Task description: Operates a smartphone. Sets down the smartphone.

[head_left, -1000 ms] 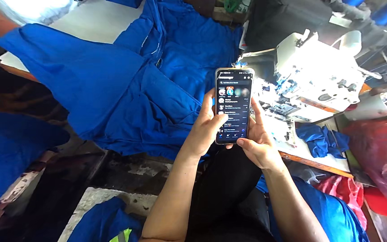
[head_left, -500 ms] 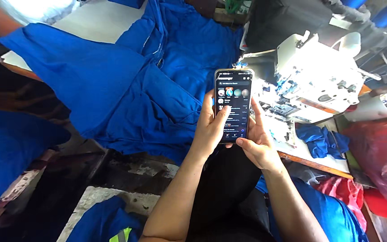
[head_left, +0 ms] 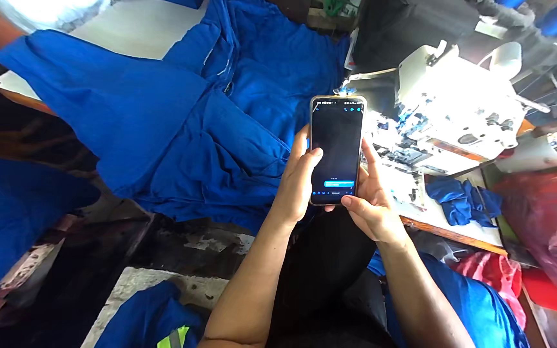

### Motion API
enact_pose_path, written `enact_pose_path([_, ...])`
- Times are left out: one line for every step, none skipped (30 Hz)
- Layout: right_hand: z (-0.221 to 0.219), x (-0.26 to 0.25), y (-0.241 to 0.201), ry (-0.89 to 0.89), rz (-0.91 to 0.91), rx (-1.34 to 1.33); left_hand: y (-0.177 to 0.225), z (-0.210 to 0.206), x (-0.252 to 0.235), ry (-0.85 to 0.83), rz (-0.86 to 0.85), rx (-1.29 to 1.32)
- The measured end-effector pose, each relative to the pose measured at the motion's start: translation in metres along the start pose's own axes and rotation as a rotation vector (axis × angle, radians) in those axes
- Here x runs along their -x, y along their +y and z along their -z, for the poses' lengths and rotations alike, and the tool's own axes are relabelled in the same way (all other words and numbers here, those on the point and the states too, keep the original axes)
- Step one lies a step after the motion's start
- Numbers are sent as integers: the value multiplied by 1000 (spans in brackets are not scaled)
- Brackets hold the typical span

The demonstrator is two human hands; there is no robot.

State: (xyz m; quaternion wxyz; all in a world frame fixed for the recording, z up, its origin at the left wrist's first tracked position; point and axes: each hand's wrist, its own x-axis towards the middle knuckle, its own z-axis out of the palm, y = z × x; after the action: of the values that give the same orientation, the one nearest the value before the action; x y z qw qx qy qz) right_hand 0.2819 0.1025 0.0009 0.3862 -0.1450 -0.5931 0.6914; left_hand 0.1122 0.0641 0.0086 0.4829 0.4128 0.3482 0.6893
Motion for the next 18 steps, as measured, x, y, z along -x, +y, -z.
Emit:
enact_pose_path([0, 0, 0, 2, -2, -4, 0, 0, 0, 1, 1, -1])
enact_pose_path([0, 0, 0, 3, -3, -9, 1, 0, 0, 0, 3, 3])
enact_pose_path([0, 0, 0, 2, -4, -12, 1, 0, 0, -5, 2, 9])
enact_pose_path([0, 0, 0, 0, -5, -13, 1, 0, -1, -9, 0, 15])
enact_pose_path([0, 0, 0, -1, -6, -12, 1, 0, -1, -9, 0, 19])
enact_pose_path([0, 0, 0, -1, -7, -11, 1, 0, -1, -11, 1, 25])
enact_pose_path([0, 0, 0, 3, -9, -13, 1, 0, -1, -16, 1, 29])
enact_pose_path([0, 0, 0, 5, -10, -14, 1, 1, -1, -21, 0, 29])
enact_pose_path([0, 0, 0, 7, -13, -11, 1, 1, 0, -18, -1, 25])
enact_pose_path([0, 0, 0, 9, -12, -9, 2, 0, 0, -15, 1, 20])
enact_pose_path([0, 0, 0, 8, -12, -9, 2, 1, 0, -17, 3, 20])
enact_pose_path([0, 1, 0, 10, -11, -6, 2, 1, 0, -18, 5, 22])
enact_pose_path([1, 1, 1, 12, -12, -1, 2, 1, 0, -19, 8, 26])
enact_pose_path([1, 1, 1, 12, -12, 2, 1, 1, 0, -18, 12, 30])
enact_pose_path([1, 1, 1, 11, -12, 5, 1, 1, 0, -23, 13, 36])
enact_pose_path([1, 1, 0, 9, -12, 5, 1, 2, 1, -25, 16, 43])
enact_pose_path([0, 1, 0, 6, -9, 4, 1, 1, 1, -22, 18, 53])
enact_pose_path([0, 0, 0, 3, -6, 1, 1, 1, 1, -26, 17, 62])
